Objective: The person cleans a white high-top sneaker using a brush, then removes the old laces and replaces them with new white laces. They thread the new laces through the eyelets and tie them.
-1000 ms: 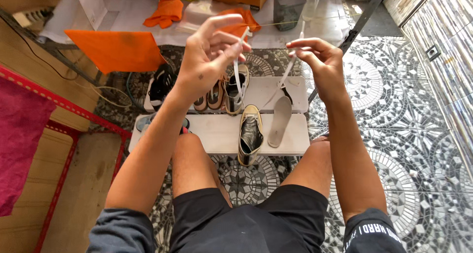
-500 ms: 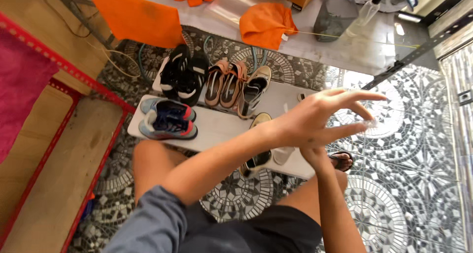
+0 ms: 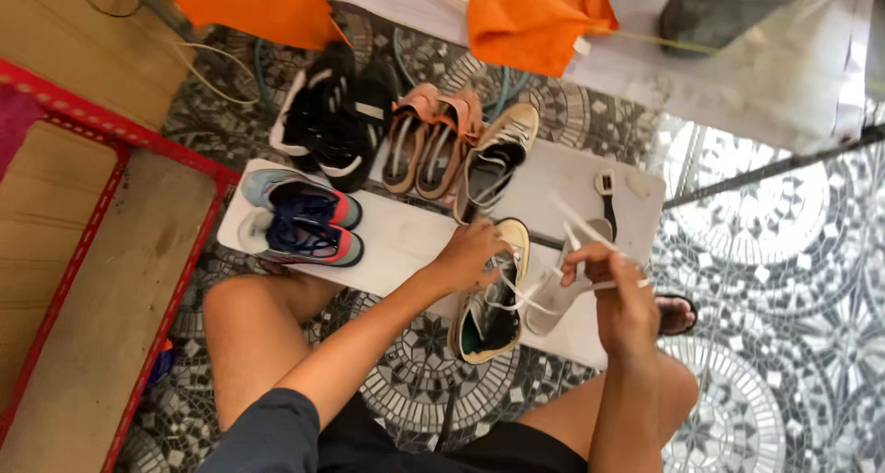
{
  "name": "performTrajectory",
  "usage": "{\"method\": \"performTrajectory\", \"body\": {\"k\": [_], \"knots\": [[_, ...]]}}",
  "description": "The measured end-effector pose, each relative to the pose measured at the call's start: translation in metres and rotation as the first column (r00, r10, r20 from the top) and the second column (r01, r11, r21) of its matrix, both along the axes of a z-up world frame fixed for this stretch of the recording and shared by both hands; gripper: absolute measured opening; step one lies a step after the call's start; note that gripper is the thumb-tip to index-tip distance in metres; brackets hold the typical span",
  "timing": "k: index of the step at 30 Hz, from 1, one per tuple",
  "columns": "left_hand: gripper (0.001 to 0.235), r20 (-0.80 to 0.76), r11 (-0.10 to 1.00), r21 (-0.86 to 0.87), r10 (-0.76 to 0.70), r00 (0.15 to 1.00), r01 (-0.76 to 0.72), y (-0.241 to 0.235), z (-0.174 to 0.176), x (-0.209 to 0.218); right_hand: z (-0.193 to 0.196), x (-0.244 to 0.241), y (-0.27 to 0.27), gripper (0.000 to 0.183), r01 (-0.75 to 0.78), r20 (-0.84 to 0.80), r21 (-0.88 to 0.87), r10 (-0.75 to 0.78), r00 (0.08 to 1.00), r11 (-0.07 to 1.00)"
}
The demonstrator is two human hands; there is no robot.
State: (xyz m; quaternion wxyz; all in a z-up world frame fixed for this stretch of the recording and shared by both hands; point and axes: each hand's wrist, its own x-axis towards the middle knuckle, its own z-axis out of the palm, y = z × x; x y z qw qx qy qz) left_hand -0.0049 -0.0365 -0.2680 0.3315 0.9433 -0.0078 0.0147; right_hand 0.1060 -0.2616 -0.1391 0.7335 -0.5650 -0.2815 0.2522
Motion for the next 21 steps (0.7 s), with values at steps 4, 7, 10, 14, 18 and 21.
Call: {"method": "performTrajectory", "body": {"k": [4,7,10,14,18,21], "knots": [[0.051,-0.034,0.97,0.23,-0.078,0.996,0.084,-0.014,-0.032,0.015,-0.004,0.017,-0.009,0.059,0.037,-0.001,0.077,-0.037,0.999,0.996],[0.061,-0.029,0.937,0.338,-0.086,0.996,0.091,-0.02,-0.034,0.013,-0.005,0.022,-0.014,0.056,0.086,-0.039,0.107,-0.082,0.996,0.991],[0.081,-0.035,0.9,0.408,-0.15,0.988,0.152,-0.022,-0.011,0.01,-0.009,0.022,-0.017,0.055,0.109,-0.087,0.139,-0.097,0.991,0.984],[0.053,0.115,0.86,0.507,-0.125,0.985,0.05,-0.026,-0.024,0.016,-0.013,0.022,-0.014,0.054,0.133,-0.111,0.147,-0.117,0.987,0.98],[0.025,0.197,0.888,0.457,-0.159,0.967,0.053,-0.025,-0.042,0.015,-0.017,0.023,-0.016,0.054,0.171,-0.146,0.132,-0.151,0.978,0.976],[0.018,0.227,0.879,0.473,-0.186,0.956,0.059,-0.026,-0.041,0.015,-0.017,0.021,-0.017,0.054,0.205,-0.177,0.117,-0.183,0.967,0.972]]}}
